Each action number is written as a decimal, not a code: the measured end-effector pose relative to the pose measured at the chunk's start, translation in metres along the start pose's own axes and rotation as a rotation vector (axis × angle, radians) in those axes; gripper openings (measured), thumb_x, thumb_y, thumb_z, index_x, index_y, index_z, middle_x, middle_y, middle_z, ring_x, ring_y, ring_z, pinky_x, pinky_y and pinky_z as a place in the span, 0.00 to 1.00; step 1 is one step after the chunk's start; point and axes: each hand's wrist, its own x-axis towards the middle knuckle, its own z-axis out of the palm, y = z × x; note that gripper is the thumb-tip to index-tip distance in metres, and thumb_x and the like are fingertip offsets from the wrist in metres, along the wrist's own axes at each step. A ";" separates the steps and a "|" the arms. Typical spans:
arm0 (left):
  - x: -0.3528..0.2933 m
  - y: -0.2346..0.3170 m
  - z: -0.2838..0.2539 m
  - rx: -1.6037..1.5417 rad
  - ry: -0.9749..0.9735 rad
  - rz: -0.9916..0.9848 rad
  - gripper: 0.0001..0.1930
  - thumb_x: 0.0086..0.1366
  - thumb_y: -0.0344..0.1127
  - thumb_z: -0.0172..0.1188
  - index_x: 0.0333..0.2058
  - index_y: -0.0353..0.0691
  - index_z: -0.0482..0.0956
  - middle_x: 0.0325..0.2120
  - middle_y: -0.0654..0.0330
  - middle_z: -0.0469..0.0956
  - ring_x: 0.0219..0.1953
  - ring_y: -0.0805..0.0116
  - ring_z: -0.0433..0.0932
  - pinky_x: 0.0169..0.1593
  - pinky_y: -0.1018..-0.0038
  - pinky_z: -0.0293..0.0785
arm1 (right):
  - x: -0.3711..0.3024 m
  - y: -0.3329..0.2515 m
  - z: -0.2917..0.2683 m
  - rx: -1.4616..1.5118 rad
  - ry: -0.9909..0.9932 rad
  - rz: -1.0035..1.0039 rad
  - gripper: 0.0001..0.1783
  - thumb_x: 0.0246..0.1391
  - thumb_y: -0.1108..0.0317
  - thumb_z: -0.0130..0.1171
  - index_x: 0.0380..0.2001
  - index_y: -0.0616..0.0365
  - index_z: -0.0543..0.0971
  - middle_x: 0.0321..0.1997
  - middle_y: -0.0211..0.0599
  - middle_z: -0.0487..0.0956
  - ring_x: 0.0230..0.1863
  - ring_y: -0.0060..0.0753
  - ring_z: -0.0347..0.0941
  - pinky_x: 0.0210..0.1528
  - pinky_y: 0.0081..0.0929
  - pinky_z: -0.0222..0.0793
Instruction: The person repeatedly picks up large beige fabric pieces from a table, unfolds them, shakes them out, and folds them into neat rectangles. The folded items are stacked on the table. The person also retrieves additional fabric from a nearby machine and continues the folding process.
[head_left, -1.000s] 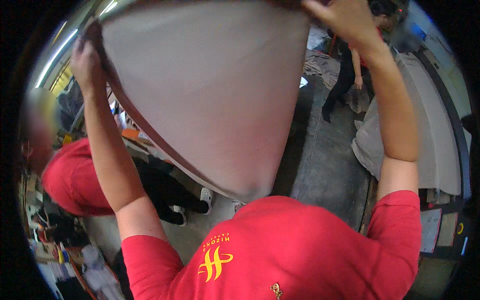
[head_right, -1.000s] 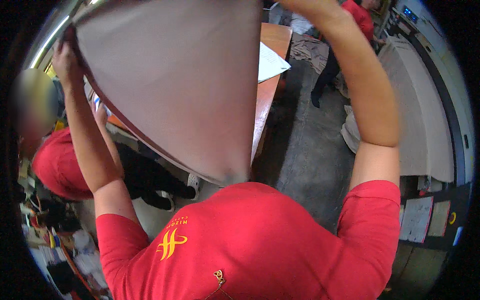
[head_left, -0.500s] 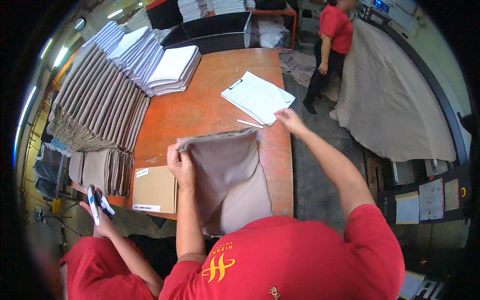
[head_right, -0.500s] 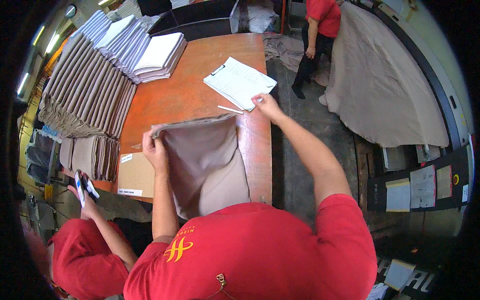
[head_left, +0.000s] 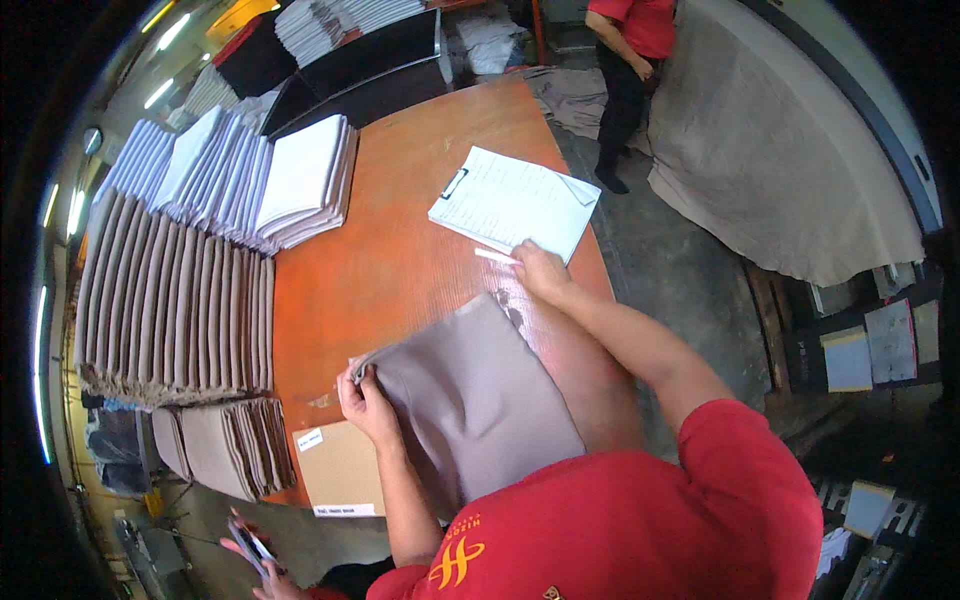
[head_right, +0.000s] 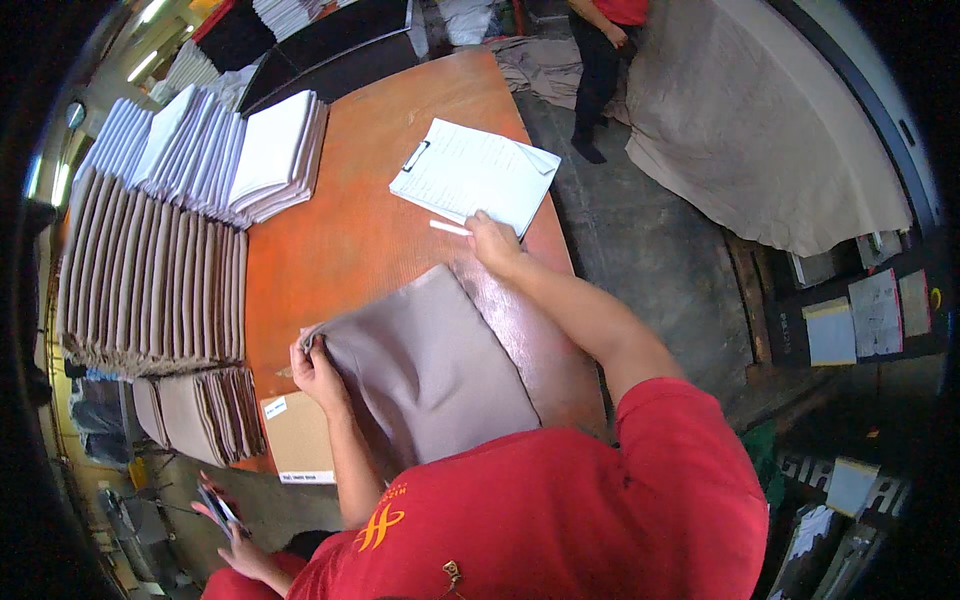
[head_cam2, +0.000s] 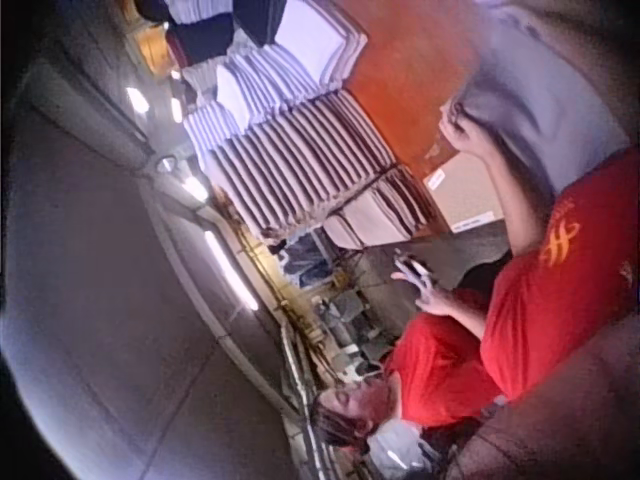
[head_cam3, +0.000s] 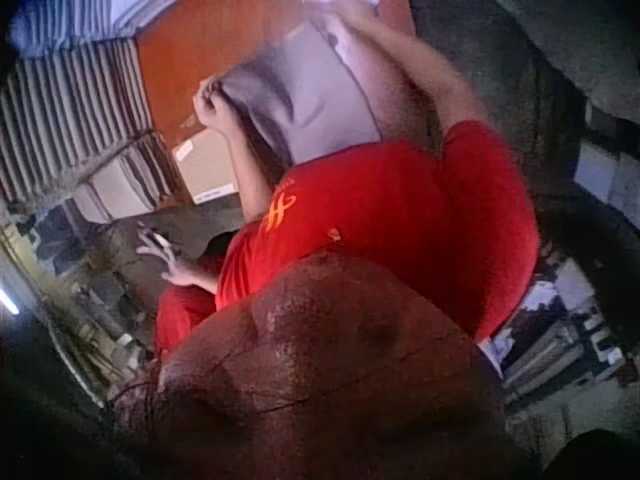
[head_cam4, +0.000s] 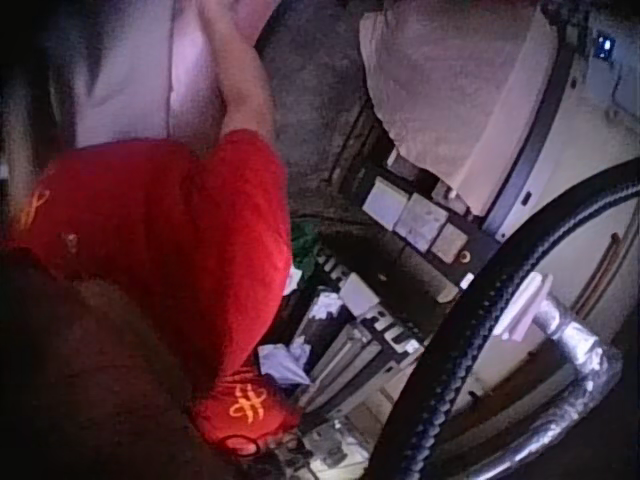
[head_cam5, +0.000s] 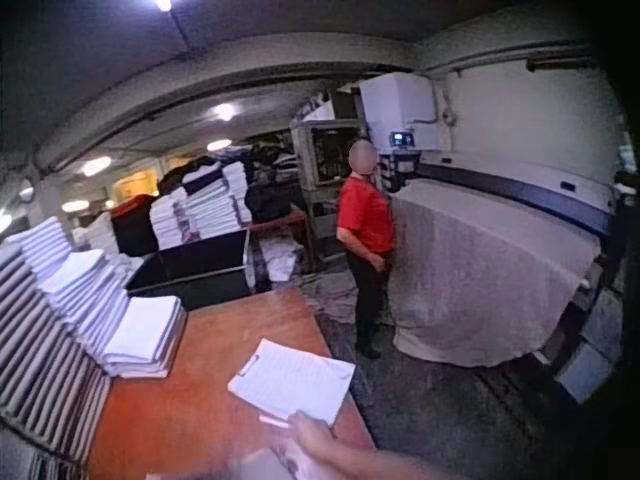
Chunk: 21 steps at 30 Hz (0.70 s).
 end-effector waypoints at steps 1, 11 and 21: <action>0.000 -0.004 0.003 -0.017 -0.002 -0.012 0.06 0.59 0.19 0.52 0.33 0.31 0.78 0.31 0.61 0.74 0.38 0.71 0.73 0.46 0.77 0.68 | 0.011 0.003 -0.003 -0.003 0.065 0.039 0.12 0.51 0.64 0.59 0.38 0.58 0.78 0.43 0.45 0.74 0.43 0.50 0.74 0.45 0.43 0.71; -0.012 0.005 0.017 -0.023 -0.140 0.038 0.05 0.61 0.20 0.53 0.33 0.31 0.78 0.31 0.63 0.73 0.37 0.75 0.71 0.45 0.79 0.67 | 0.025 -0.030 0.008 0.462 0.039 -0.031 0.25 0.49 0.59 0.64 0.50 0.58 0.74 0.55 0.48 0.70 0.53 0.48 0.69 0.56 0.39 0.65; -0.043 0.113 -0.010 -0.149 -0.215 0.123 0.03 0.60 0.22 0.56 0.32 0.32 0.78 0.31 0.60 0.74 0.38 0.70 0.73 0.47 0.75 0.69 | -0.090 -0.153 -0.084 0.451 -0.281 -0.743 0.25 0.44 0.47 0.66 0.34 0.58 0.76 0.35 0.42 0.76 0.43 0.45 0.70 0.48 0.38 0.63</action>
